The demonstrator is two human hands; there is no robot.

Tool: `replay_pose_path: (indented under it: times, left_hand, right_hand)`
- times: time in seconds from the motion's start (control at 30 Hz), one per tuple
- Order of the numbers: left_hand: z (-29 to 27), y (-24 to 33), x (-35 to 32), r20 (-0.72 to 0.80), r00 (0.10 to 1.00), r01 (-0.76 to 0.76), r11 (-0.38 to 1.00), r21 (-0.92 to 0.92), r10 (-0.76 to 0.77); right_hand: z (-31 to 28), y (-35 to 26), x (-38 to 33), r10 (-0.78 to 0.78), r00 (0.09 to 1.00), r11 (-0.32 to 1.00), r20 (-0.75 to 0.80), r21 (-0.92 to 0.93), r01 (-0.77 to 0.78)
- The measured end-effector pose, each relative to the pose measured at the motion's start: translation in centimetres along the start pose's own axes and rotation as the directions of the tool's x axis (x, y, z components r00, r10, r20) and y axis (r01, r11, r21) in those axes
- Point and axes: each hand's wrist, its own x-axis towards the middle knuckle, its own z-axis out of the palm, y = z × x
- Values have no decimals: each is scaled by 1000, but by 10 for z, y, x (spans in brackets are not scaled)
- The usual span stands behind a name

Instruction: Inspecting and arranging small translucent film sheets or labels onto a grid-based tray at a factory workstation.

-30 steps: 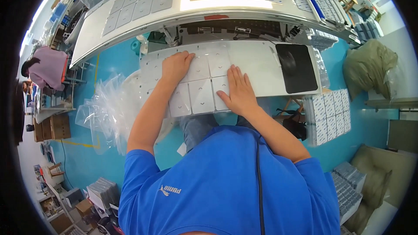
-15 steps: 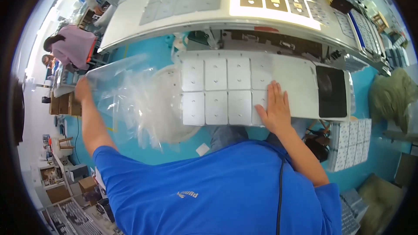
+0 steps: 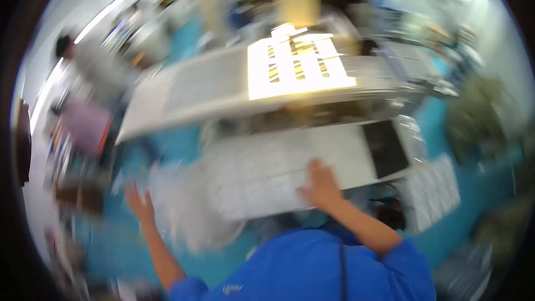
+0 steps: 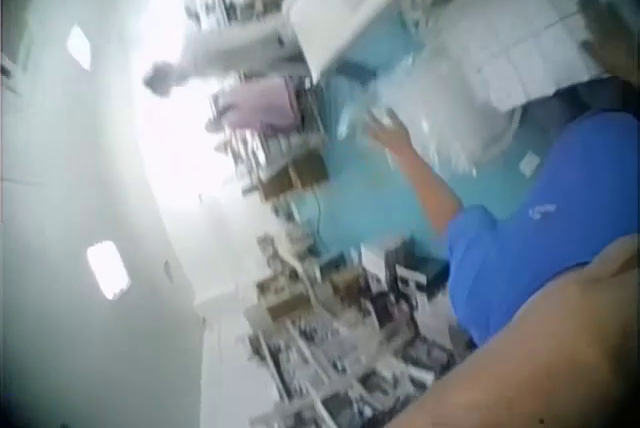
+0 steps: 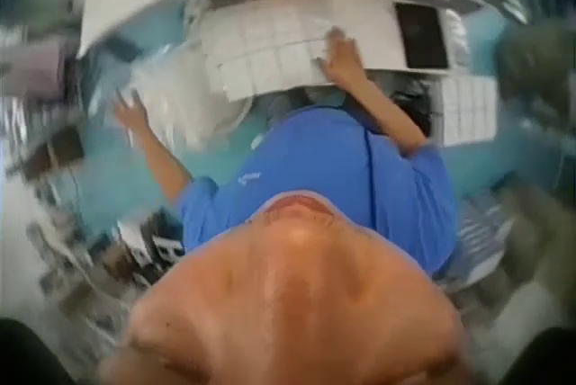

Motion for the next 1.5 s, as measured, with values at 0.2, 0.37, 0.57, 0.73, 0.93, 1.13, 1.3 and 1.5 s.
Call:
replay_pose_path:
  times: [0.2,0.37,0.57,0.73,0.93,1.13,1.3,1.5]
  left_hand:
    - [156,20,-141,356,831,303,884,355,-428]
    - [182,31,-89,233,950,222,974,-39,-207]
    - [9,107,-96,51,981,-191,974,125,186]
    - [-28,271,-150,348,790,532,281,-799,-505]
    - [-53,377,-204,807,581,788,173,-590,105]
    - [-33,401,-200,914,284,913,207,-350,291]
    - [-27,385,-190,975,223,957,-195,-214,25]
    - [-31,350,-191,854,410,893,-48,-447,-321]
  right_hand:
    - [-8,-8,-4,56,998,994,-12,97,-54]
    - [10,-1,-3,-68,981,988,-181,121,91]
    - [25,41,-6,-83,949,913,-304,358,195]
    - [-29,30,-26,285,955,791,-79,583,-187]
    - [-35,27,-40,292,951,749,97,595,-291]
    - [-37,30,-43,231,950,783,208,539,-308]
    - [-53,43,-57,173,908,410,382,810,-419]
    - [-53,59,-64,198,881,406,430,782,-473]
